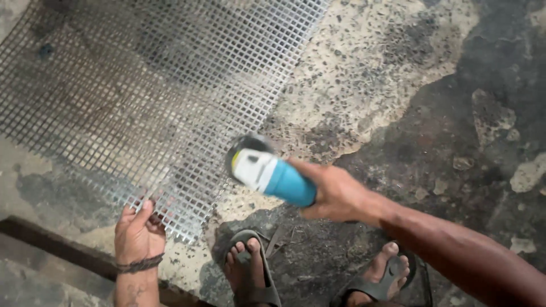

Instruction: Cutting a metal wire mesh using an electric angle grinder

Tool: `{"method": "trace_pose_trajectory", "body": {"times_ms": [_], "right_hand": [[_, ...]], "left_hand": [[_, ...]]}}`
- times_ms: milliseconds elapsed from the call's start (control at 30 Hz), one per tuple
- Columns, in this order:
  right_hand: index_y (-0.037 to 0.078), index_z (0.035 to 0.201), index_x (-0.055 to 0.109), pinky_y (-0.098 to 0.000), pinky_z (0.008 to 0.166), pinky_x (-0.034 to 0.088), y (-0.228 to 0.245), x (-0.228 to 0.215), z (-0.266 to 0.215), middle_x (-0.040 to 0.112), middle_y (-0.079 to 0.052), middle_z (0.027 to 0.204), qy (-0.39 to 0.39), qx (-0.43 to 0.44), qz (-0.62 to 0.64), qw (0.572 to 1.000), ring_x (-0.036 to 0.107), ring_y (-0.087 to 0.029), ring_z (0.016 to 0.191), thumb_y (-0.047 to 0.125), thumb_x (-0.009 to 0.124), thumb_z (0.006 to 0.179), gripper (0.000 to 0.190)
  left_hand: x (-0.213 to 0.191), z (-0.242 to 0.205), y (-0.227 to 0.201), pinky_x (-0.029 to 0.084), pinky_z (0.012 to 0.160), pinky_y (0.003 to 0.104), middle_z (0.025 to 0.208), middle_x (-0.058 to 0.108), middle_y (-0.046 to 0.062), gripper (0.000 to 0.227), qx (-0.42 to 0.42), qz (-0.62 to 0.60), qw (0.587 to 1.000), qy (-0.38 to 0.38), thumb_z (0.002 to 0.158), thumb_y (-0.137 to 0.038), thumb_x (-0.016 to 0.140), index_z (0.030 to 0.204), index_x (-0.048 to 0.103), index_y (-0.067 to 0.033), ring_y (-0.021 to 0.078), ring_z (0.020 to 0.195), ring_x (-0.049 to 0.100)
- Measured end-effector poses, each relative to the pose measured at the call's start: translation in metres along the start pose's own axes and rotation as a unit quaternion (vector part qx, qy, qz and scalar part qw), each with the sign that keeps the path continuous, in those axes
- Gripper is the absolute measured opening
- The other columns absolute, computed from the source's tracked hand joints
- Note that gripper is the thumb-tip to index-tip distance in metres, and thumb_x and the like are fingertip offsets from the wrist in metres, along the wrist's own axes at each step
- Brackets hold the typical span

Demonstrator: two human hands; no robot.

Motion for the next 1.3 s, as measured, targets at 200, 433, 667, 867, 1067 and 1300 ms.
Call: {"method": "trace_pose_trajectory", "body": {"times_ms": [200,433,667,867,1067,1300], "right_hand": [[0.016,0.155,0.037,-0.049,0.08,0.066,-0.012,0.002,0.012,0.071,-0.014,0.131,-0.079,-0.152,-0.035,0.985,0.076,-0.035,0.099,0.007,0.088,0.054,0.114],[0.021,0.158,0.034,-0.056,0.095,0.062,-0.038,-0.052,0.032,0.062,-0.018,0.143,-0.117,-0.076,0.016,0.99,0.072,-0.038,0.114,-0.001,0.086,0.064,0.11],[0.019,0.159,0.032,-0.05,0.071,0.067,-0.053,-0.103,0.05,0.061,-0.024,0.139,-0.187,-0.025,0.084,0.978,0.074,-0.039,0.097,-0.003,0.082,0.067,0.107],[0.018,0.159,0.031,-0.0642,0.099,0.053,-0.091,-0.125,0.075,0.056,-0.023,0.146,-0.286,-0.054,0.033,0.956,0.064,-0.042,0.12,0.002,0.091,0.063,0.115],[0.005,0.158,0.035,-0.0454,0.084,0.058,-0.078,-0.115,0.015,0.056,-0.021,0.136,-0.255,-0.16,0.275,0.913,0.065,-0.033,0.106,-0.001,0.071,0.068,0.097],[-0.001,0.15,0.046,-0.049,0.086,0.054,-0.108,-0.069,-0.039,0.061,-0.022,0.127,-0.267,-0.16,0.184,0.932,0.063,-0.034,0.105,-0.001,0.08,0.063,0.093]], "left_hand": [[-0.014,0.004,0.002,0.058,0.079,0.027,0.104,0.073,0.007,0.02,-0.005,-0.01,1.0,0.004,0.098,-0.004,0.065,0.118,0.063,-0.0058,0.0152,0.08,0.07],[-0.047,0.01,-0.006,0.049,0.064,0.019,0.097,0.068,0.002,0.012,-0.017,0.046,0.998,-0.027,0.102,-0.007,0.061,0.114,0.061,-0.0097,0.0078,0.071,0.061],[-0.09,0.023,-0.003,0.06,0.078,0.032,0.12,0.071,0.009,0.035,-0.041,0.052,0.998,0.014,0.103,-0.008,0.057,0.138,0.056,-0.0093,0.0187,0.095,0.073],[-0.134,0.033,-0.008,0.053,0.058,0.025,0.094,0.07,0.004,0.007,-0.014,0.082,0.996,0.014,0.107,-0.012,0.061,0.111,0.062,-0.0073,0.012,0.065,0.067],[-0.156,0.042,-0.078,0.026,0.032,0.039,0.064,0.043,0.008,0.037,-0.135,0.38,0.886,-0.23,0.105,-0.043,0.071,0.11,0.047,-0.0159,0.0206,0.041,0.034],[-0.157,0.005,-0.126,0.062,0.075,0.029,0.114,0.067,0.006,0.016,-0.053,0.318,0.918,-0.231,0.104,-0.007,0.061,0.12,0.056,-0.0084,0.016,0.088,0.067]]}}
Point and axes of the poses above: each hand's wrist, its own z-axis towards the middle knuckle, its own x-axis out of the palm, y = z × x, the point moved 1 cm from there along z, towards the middle knuckle
